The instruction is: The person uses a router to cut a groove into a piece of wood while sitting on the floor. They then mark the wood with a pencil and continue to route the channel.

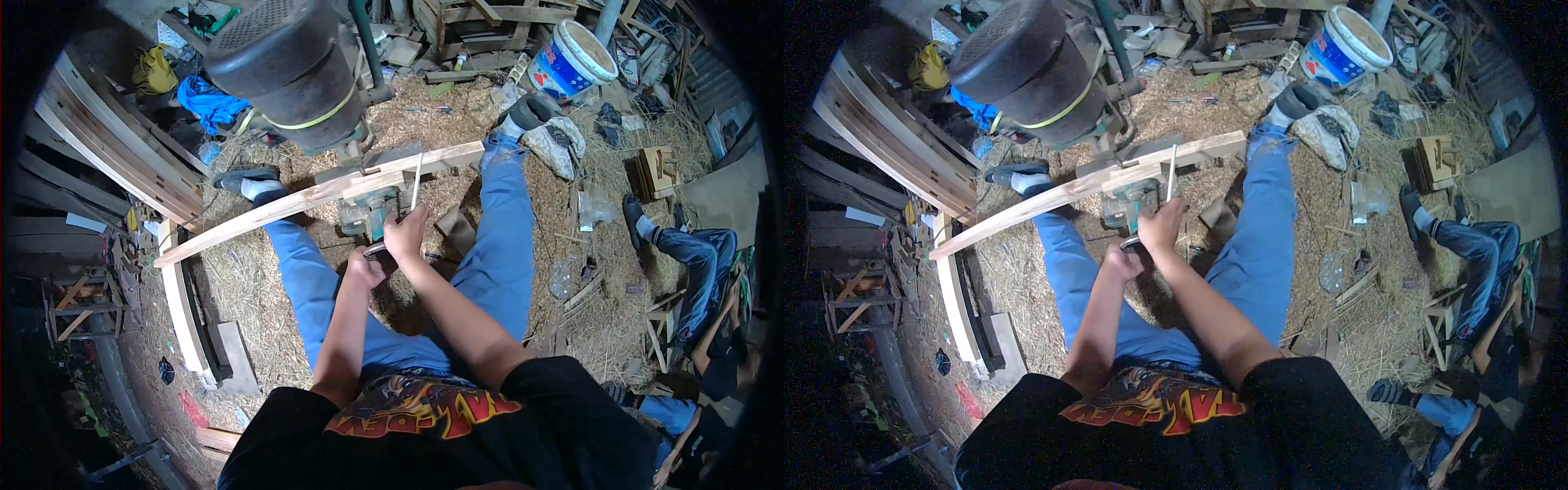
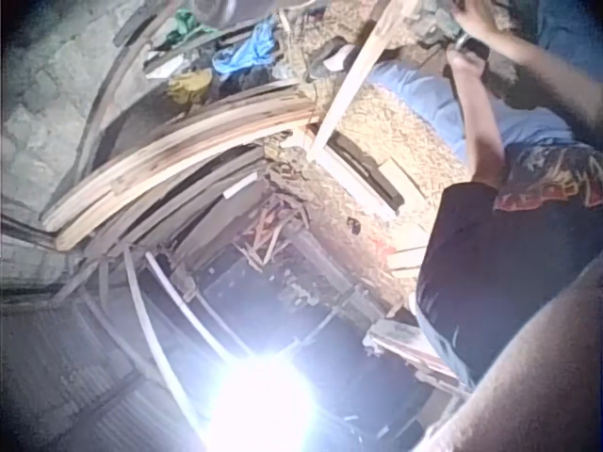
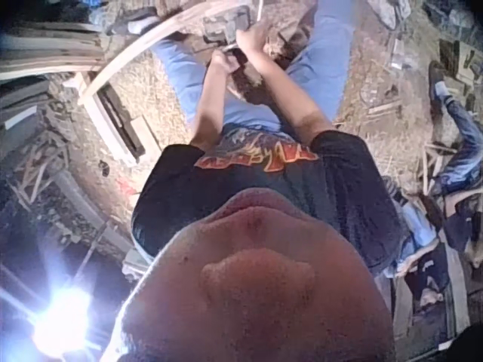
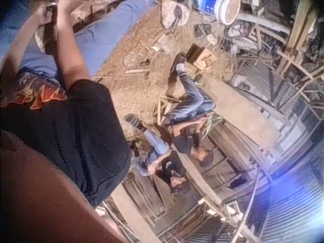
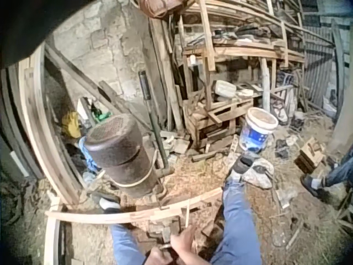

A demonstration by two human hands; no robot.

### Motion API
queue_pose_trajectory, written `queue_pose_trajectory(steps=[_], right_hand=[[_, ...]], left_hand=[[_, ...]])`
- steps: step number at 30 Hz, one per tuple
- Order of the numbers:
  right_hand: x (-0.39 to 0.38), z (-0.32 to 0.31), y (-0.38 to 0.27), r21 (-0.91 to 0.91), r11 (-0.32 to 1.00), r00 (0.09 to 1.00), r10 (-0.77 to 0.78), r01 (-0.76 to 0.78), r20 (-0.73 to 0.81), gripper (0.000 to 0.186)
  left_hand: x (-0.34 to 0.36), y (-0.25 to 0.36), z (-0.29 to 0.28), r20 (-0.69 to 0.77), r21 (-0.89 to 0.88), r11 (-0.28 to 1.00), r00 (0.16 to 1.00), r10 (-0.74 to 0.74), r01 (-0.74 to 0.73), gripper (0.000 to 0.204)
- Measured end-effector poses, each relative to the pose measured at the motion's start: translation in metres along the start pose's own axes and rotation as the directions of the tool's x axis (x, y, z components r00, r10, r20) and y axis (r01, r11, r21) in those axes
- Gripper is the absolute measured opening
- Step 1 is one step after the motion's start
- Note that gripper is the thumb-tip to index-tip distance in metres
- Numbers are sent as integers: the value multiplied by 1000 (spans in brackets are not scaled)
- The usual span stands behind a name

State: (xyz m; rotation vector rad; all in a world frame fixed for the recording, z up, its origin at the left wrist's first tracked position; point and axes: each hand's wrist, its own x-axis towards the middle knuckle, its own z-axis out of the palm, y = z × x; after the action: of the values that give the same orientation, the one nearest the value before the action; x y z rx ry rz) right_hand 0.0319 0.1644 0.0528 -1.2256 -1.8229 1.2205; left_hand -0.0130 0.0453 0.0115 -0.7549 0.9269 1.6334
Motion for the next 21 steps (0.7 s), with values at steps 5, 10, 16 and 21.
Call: queue_pose_trajectory(steps=[5, 10, 16, 21], right_hand=[[5, -1, 21, 11, 1000, 999, -14, 14, 34, 42], [27, -9, 49, 45, 996, 996, -76, 74, 42, 49], [22, -7, 38, -30, 977, 977, 212, -212, -21, 47], [18, -8, 5, 46, 989, 989, 135, -139, 64, 48]], left_hand=[[-12, -3, 16, -113, 185, 972, 980, 166, -143, 45], [-37, 4, 24, -96, 624, 750, 931, 353, -220, 47], [-25, -22, 13, 20, 20, 995, 995, 94, -94, 71], [-18, -16, 3, 98, 70, 995, 993, 68, -75, 64]])
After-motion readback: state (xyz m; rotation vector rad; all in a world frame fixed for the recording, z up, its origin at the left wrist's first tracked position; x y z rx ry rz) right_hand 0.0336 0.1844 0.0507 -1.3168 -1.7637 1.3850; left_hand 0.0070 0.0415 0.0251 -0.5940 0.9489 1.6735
